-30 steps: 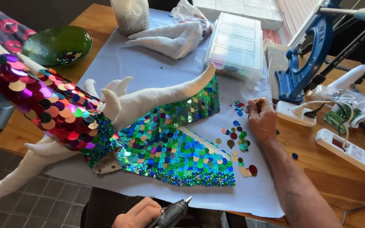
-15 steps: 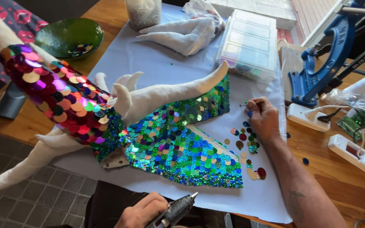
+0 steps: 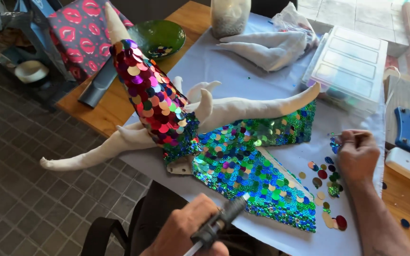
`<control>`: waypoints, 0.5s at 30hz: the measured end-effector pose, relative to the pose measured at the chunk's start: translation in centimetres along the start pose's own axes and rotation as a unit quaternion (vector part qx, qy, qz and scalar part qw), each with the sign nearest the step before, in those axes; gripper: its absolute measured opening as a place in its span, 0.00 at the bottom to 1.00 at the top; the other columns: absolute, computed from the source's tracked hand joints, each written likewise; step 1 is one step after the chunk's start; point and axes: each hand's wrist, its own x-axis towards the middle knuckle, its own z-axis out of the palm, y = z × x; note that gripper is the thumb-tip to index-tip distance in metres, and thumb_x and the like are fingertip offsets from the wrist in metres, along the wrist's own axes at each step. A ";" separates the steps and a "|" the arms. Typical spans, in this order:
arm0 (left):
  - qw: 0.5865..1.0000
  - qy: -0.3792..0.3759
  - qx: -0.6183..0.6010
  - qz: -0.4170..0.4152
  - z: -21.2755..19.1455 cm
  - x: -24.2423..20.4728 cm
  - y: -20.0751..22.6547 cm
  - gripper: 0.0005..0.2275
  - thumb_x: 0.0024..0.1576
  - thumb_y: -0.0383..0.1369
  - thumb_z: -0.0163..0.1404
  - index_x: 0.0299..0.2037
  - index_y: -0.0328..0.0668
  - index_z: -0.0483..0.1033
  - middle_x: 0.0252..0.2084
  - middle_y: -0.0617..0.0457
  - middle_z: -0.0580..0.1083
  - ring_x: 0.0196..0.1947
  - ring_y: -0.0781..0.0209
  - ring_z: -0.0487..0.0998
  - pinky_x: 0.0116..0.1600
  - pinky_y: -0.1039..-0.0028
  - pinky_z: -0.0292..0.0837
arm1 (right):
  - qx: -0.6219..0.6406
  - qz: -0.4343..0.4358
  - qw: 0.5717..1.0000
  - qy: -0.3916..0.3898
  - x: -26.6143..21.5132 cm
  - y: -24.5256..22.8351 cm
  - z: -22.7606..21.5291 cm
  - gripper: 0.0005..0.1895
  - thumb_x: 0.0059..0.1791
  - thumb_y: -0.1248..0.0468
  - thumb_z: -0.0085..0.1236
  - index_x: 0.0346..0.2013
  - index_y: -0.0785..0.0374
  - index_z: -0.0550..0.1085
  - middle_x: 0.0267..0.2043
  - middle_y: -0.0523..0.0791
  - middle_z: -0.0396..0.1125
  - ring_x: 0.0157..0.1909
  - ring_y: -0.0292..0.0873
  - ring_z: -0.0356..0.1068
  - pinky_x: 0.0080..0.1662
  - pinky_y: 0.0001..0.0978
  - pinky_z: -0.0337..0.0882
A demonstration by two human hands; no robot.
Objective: Decorating a stuffed fabric horn by gluing individual sequins onto its surface using a hot glue gun and a positioning tool.
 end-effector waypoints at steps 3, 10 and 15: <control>0.991 0.063 0.113 -0.039 -0.2 0.4 0.2 0.28 0.56 0.65 0.45 0.36 0.45 0.66 0.33 0.55 0.65 0.22 0.60 0.67 0.24 0.66 0.63 | 0.178 0.064 0.981 0.043 -0.1 0.5 -0.1 0.03 0.65 0.67 0.52 0.49 0.63 0.68 0.39 0.47 0.69 0.36 0.38 0.68 0.32 0.26 0.68; 0.947 0.175 0.251 -0.102 -0.7 2.4 -0.4 0.30 0.56 0.66 0.35 0.39 0.44 0.67 0.36 0.54 0.68 0.24 0.57 0.75 0.20 0.67 0.72 | 0.183 0.015 0.981 0.060 -1.5 -1.3 -0.4 0.05 0.67 0.70 0.49 0.47 0.65 0.67 0.37 0.49 0.68 0.27 0.37 0.61 0.28 0.27 0.62; 0.913 0.216 0.314 -0.143 -0.8 3.3 -1.3 0.31 0.53 0.67 0.38 0.41 0.44 0.70 0.38 0.54 0.69 0.27 0.52 0.78 0.20 0.62 0.74 | 0.181 0.001 0.982 0.048 -1.8 -1.1 0.2 0.06 0.68 0.71 0.50 0.47 0.67 0.68 0.37 0.49 0.67 0.24 0.39 0.59 0.28 0.29 0.61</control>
